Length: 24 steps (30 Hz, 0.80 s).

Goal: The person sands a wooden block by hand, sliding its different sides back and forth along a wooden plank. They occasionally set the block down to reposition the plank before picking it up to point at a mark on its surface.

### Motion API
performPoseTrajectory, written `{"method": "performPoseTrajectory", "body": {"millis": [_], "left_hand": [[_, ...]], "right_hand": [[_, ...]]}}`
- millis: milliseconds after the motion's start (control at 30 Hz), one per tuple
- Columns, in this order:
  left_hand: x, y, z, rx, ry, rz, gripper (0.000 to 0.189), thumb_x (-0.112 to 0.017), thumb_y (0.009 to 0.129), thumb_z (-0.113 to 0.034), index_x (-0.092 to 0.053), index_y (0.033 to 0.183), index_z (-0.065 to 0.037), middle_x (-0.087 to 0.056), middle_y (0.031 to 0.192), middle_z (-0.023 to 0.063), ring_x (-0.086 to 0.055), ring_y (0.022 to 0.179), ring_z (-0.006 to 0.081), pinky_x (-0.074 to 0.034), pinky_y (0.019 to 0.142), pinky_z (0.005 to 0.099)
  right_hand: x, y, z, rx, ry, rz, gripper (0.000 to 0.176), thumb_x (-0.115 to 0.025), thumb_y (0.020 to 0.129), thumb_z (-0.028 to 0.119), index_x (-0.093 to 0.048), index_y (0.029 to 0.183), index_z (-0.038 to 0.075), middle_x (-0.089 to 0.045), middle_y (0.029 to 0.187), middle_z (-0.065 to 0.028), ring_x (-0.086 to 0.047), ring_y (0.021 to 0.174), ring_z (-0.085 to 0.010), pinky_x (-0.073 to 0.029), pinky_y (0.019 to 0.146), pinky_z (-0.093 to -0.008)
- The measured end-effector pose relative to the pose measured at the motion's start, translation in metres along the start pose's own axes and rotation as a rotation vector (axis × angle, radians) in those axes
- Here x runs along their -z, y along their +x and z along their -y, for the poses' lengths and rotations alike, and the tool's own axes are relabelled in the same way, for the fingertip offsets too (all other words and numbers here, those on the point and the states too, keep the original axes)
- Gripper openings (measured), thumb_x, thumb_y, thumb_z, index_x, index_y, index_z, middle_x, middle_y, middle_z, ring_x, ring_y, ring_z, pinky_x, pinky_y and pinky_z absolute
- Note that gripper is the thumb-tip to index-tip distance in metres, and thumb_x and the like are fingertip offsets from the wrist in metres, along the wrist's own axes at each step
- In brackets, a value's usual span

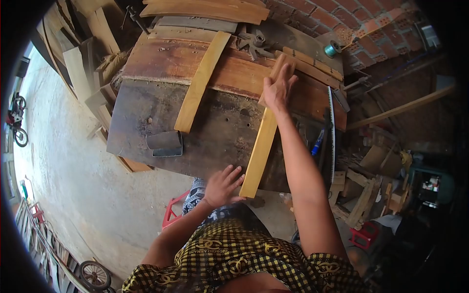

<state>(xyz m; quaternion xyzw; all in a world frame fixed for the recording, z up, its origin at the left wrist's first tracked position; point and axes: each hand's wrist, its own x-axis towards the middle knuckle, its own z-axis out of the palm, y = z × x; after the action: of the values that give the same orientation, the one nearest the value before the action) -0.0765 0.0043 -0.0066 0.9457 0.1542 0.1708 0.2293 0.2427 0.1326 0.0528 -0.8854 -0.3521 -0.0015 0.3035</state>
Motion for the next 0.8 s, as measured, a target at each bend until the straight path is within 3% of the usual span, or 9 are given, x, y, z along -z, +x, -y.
{"method": "performPoseTrajectory", "body": {"millis": [167, 233, 367, 433, 567, 633, 767, 800], "left_hand": [[0.001, -0.004, -0.001, 0.008, -0.047, -0.001, 0.073, -0.065, 0.079, -0.062, -0.056, 0.135, -0.015, -0.045, 0.147, 0.0095, -0.043, 0.134, 0.0325, -0.043, 0.097, 0.0449], [-0.002, -0.003, 0.001, 0.004, -0.05, -0.002, 0.076, -0.066, 0.079, -0.062, -0.053, 0.138, -0.016, -0.042, 0.151, 0.0087, -0.041, 0.137, 0.0311, -0.042, 0.1, 0.0448], [-0.004, -0.007, -0.002, -0.012, 0.0, -0.009, 0.078, -0.066, 0.079, -0.061, -0.05, 0.142, -0.017, -0.04, 0.153, 0.0075, -0.039, 0.139, 0.0299, -0.039, 0.104, 0.0452], [-0.005, -0.009, -0.004, 0.018, 0.005, -0.006, 0.079, -0.066, 0.079, -0.061, -0.048, 0.143, -0.018, -0.039, 0.153, 0.0067, -0.038, 0.139, 0.0297, -0.036, 0.107, 0.0464], [-0.004, -0.008, -0.008, 0.021, 0.05, 0.01, 0.08, -0.067, 0.078, -0.061, -0.048, 0.143, -0.018, -0.039, 0.153, 0.0065, -0.036, 0.14, 0.0301, -0.034, 0.109, 0.0482], [-0.007, -0.008, -0.008, -0.026, 0.067, -0.005, 0.08, -0.068, 0.077, -0.061, -0.049, 0.141, -0.018, -0.039, 0.153, 0.0066, -0.037, 0.14, 0.0304, -0.033, 0.108, 0.0495], [-0.012, -0.009, -0.008, -0.042, 0.114, -0.04, 0.08, -0.065, 0.077, -0.063, -0.049, 0.142, -0.019, -0.039, 0.153, 0.0055, -0.034, 0.142, 0.0288, -0.026, 0.112, 0.0483], [-0.013, -0.01, -0.007, -0.03, 0.12, -0.031, 0.08, -0.066, 0.076, -0.062, -0.05, 0.141, -0.018, -0.039, 0.153, 0.0057, -0.033, 0.142, 0.0289, -0.025, 0.112, 0.0486]], "right_hand": [[0.001, 0.024, 0.005, -0.065, -0.029, 0.056, 0.079, -0.055, 0.084, 0.027, -0.023, 0.15, -0.003, -0.029, 0.138, -0.0433, -0.034, 0.13, -0.0562, -0.035, 0.11, -0.0498], [-0.007, 0.029, -0.002, -0.089, -0.022, 0.025, 0.084, -0.059, 0.086, 0.035, -0.021, 0.153, 0.002, -0.024, 0.145, -0.041, -0.025, 0.139, -0.0505, -0.027, 0.116, -0.0469], [-0.005, 0.025, -0.004, -0.019, -0.01, 0.022, 0.084, -0.055, 0.084, 0.029, -0.017, 0.153, -0.001, -0.019, 0.153, -0.036, -0.018, 0.141, -0.0543, -0.026, 0.117, -0.0484], [0.01, 0.003, 0.002, -0.052, 0.077, 0.135, 0.085, -0.055, 0.085, 0.029, -0.014, 0.154, 0.0, -0.014, 0.157, -0.0316, -0.01, 0.144, -0.0535, -0.021, 0.119, -0.0491], [0.042, -0.079, 0.006, -0.131, 0.135, 0.181, 0.085, -0.058, 0.084, 0.025, -0.016, 0.155, 0.007, -0.017, 0.151, -0.0402, -0.019, 0.139, -0.0584, -0.029, 0.113, -0.0538], [0.025, -0.128, -0.025, 0.031, 0.086, 0.079, 0.086, -0.06, 0.083, 0.025, -0.016, 0.155, 0.01, -0.018, 0.148, -0.0441, -0.023, 0.136, -0.0605, -0.034, 0.109, -0.0559], [0.059, -0.231, -0.016, 0.003, -0.036, 0.156, 0.088, -0.062, 0.082, 0.026, -0.016, 0.155, 0.011, -0.031, 0.141, -0.0398, -0.041, 0.124, -0.0561, -0.042, 0.099, -0.0569], [0.07, -0.251, -0.013, 0.045, -0.051, 0.136, 0.087, -0.065, 0.081, 0.026, -0.02, 0.154, 0.009, -0.036, 0.134, -0.0371, -0.046, 0.115, -0.052, -0.044, 0.094, -0.0545]]}}
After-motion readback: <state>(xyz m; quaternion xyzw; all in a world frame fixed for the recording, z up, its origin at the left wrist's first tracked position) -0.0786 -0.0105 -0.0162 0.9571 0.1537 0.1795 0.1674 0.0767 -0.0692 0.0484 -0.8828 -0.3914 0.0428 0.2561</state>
